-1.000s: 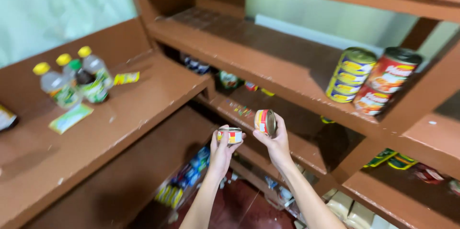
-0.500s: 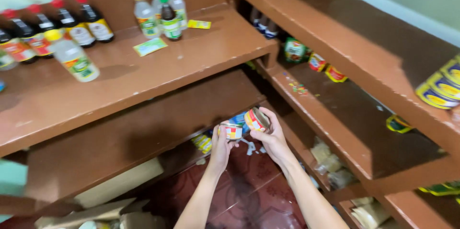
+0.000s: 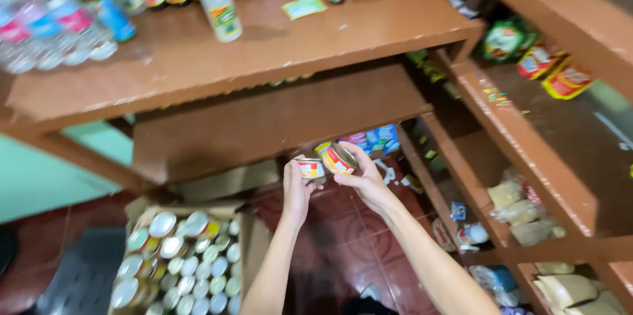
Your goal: Taking canned food items from a cardboard box on the floor and organizing them onto wooden shelves.
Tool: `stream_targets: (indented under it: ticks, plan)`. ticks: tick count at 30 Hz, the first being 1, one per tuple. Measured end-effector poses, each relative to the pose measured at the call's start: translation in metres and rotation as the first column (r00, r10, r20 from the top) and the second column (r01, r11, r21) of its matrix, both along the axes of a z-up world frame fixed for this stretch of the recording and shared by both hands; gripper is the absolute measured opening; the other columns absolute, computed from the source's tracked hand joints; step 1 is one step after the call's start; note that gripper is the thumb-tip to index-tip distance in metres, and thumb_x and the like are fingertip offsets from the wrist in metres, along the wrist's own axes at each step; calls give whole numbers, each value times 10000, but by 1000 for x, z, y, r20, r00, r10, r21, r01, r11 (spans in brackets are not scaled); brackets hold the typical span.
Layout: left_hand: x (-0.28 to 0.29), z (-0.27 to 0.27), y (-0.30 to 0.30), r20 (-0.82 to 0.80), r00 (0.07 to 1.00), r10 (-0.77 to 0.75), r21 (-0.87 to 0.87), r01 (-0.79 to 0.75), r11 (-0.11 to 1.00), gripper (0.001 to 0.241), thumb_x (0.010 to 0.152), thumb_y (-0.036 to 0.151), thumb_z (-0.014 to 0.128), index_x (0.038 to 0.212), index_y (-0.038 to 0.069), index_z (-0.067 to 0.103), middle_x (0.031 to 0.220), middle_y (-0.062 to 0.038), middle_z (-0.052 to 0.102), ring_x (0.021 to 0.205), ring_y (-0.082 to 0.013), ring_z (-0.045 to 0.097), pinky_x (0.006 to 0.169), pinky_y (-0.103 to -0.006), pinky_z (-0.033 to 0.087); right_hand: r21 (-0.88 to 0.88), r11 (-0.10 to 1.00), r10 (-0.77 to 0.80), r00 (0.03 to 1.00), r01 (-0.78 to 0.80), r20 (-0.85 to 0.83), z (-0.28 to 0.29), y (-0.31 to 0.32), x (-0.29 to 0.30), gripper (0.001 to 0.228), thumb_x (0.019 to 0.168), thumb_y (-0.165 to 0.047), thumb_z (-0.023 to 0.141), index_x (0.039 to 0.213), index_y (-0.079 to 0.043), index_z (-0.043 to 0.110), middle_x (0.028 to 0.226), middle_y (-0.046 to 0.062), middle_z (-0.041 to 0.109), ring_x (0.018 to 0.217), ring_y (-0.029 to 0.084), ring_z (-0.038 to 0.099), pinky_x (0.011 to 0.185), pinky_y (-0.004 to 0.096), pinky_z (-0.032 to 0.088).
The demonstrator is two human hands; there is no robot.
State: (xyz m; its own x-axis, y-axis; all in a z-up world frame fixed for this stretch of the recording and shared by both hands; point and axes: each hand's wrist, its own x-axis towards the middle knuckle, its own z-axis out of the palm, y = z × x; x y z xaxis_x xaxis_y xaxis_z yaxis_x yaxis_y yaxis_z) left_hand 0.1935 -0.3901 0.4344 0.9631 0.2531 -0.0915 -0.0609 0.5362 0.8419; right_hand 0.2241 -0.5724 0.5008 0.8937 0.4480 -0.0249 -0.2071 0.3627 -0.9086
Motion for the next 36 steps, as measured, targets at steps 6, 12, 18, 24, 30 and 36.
stream_targets:
  ticks: [6, 12, 18, 24, 30, 36]
  plan:
    - [-82, -40, 84, -54, 987, 149, -4, -150, 989, 508, 1035, 500, 442, 1369, 118, 462, 1183, -91, 654, 1009, -194, 677, 699, -353, 579, -80, 990, 122, 990, -117, 67, -19, 76, -52, 821, 726, 11, 822, 1460, -98, 470, 1364, 71, 595, 1278, 184, 555, 1078, 336, 447]
    - [-163, -77, 135, -128, 976, 178, -22, -183, 983, 492, 1020, 451, 495, 1392, 136, 426, 1203, -89, 634, 1004, -195, 675, 698, -347, 574, -51, 961, 274, 962, -273, -3, -53, 134, -100, 824, 723, 42, 825, 1433, -95, 431, 1305, 89, 605, 1218, 208, 581, 1043, 365, 467]
    - [-233, -107, 164, -221, 949, 226, 7, -230, 973, 652, 970, 342, 624, 1512, 108, 348, 1270, -89, 606, 1060, -205, 671, 774, -364, 587, -60, 936, 341, 936, -346, -81, -71, 191, -141, 846, 717, 54, 795, 1421, -99, 351, 1297, 119, 613, 1151, 267, 648, 991, 418, 509]
    - [-278, -123, 184, -193, 908, 371, 275, -313, 909, 846, 805, 192, 856, 1501, 29, 402, 1351, -147, 638, 1209, -209, 643, 1024, -326, 515, -199, 881, 423, 903, -429, -71, -96, 234, -156, 875, 735, 29, 811, 1484, -96, 378, 1409, 114, 544, 1275, 228, 554, 1078, 391, 461]
    - [-301, -121, 213, -338, 792, 508, 510, -299, 807, 832, 660, 208, 918, 1368, 32, 517, 1281, -133, 640, 1126, -220, 678, 960, -344, 554, -313, 792, 524, 847, -525, -95, -132, 288, -152, 878, 711, -1, 837, 1465, -87, 397, 1425, 121, 541, 1307, 224, 546, 1081, 372, 460]
    - [-298, -206, 250, -322, 680, 659, 612, -382, 693, 836, 630, 222, 958, 1317, 16, 528, 1269, -155, 609, 1143, -250, 667, 970, -364, 548, -367, 722, 601, 795, -587, -88, -204, 340, -142, 818, 716, 39, 845, 1391, -81, 400, 1294, 119, 580, 1180, 207, 616, 1008, 351, 518]
